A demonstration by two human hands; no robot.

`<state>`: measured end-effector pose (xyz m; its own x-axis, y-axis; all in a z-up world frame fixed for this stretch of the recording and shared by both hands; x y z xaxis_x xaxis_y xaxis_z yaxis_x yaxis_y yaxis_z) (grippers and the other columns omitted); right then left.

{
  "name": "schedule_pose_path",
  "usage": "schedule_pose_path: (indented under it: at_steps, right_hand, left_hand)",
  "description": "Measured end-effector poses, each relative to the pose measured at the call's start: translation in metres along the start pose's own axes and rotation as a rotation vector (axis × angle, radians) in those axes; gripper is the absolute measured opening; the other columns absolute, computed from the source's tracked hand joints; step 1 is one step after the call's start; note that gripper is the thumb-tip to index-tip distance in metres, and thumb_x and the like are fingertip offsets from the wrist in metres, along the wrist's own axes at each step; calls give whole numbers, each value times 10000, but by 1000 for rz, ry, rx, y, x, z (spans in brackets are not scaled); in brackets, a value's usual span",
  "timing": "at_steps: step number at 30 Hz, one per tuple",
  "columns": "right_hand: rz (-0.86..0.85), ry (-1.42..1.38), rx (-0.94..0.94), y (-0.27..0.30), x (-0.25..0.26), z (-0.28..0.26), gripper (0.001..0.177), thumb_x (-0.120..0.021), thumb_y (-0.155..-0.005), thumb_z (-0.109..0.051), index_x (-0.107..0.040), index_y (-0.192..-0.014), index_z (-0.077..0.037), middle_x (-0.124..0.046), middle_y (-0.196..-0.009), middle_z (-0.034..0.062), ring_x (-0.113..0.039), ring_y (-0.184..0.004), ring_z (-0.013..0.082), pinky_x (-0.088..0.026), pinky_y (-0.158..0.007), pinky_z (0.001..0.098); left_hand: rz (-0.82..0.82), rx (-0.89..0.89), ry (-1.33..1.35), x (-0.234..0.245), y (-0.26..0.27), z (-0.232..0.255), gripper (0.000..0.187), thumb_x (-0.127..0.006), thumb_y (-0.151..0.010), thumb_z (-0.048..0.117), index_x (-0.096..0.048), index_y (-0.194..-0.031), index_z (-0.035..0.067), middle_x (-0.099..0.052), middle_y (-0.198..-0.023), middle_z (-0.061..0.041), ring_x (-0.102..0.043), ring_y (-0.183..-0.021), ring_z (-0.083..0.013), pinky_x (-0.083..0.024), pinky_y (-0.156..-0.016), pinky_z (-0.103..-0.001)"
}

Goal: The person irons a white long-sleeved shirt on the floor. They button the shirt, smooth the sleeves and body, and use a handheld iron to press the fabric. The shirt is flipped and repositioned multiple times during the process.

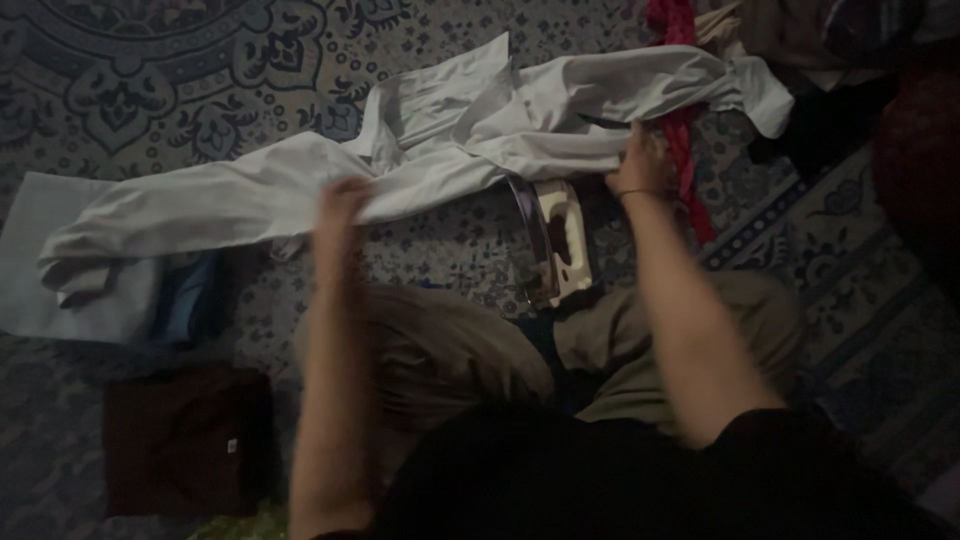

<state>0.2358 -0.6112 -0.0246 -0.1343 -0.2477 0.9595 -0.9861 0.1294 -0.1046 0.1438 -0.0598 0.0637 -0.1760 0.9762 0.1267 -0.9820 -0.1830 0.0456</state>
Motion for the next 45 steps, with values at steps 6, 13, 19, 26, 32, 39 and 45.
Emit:
schedule_pose_path:
  at_steps: [6,13,19,26,32,39,45]
  right_hand:
    - [-110,-394,-106,-45,-9,12,406,-673,-993,-284,-679,-1304,-23,-731,-1254,213,-724,-1177,321,-554,-1015,409]
    - [-255,-1638,-291,-2,113,-96,401,-513,-1049,-132,-482,-1443,-61,-671,-1192,98,-665,-1001,199,-566,-774,351]
    - [-346,-1923,107,63,282,-206,464,-489,-1014,21,-456,-1449,-138,-602,-1221,56,-620,-988,161,-547,-755,312]
    - [-242,-1704,306,129,351,-213,450,-496,-870,84,-603,-1284,-58,-560,-1199,51,-570,-1078,119,-544,-926,249]
    - [-204,-1322,-22,166,329,-170,344,-698,-859,40,-478,-1079,-108,-526,-1014,41,-530,-875,125,-484,-727,256]
    - [-74,-985,46,224,264,-100,335,-757,-933,-59,-465,-1094,-91,-435,-1028,16,-454,-907,77,-439,-742,235]
    - [-221,-243,-32,281,251,-86,504,-928,-773,-243,-545,-1057,-79,-647,-868,162,-653,-773,345,-507,-667,442]
  left_hand:
    - [-311,228,226,-146,48,96,292,-614,-984,246,-669,-1221,83,-727,-1155,-47,-688,-1031,-140,-561,-829,-289]
    - [-267,246,264,-202,57,44,248,-599,-970,189,-726,-1131,50,-762,-1043,-87,-692,-907,-152,-532,-770,-257]
    - [208,134,468,-200,81,18,388,-559,-1067,291,-617,-1335,16,-669,-1302,-87,-638,-1144,-146,-488,-962,-265]
    - [-130,333,1270,-206,95,56,603,-558,-1087,483,-493,-1437,-4,-618,-1161,-143,-619,-1017,-297,-566,-826,-413]
    - [-60,-102,107,-167,138,102,593,-699,-933,296,-519,-1385,-42,-628,-1296,-196,-612,-1188,-345,-500,-987,-436]
    - [362,-178,-322,-68,227,125,260,-536,-1057,162,-697,-1200,18,-732,-1067,-179,-720,-972,-294,-553,-838,-391]
    - [394,-357,-421,-18,289,177,220,-511,-1026,69,-644,-1192,11,-665,-1006,-178,-687,-924,-323,-555,-833,-407]
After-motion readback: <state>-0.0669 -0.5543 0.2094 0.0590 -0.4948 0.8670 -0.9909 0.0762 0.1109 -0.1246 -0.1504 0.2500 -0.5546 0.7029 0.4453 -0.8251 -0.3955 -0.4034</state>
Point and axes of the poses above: each hand's wrist, its own y-axis away from the middle knuckle, its own x-axis out of the back of the hand, z = x × y, the point moved 5 cm from there along -y, towards the middle knuckle
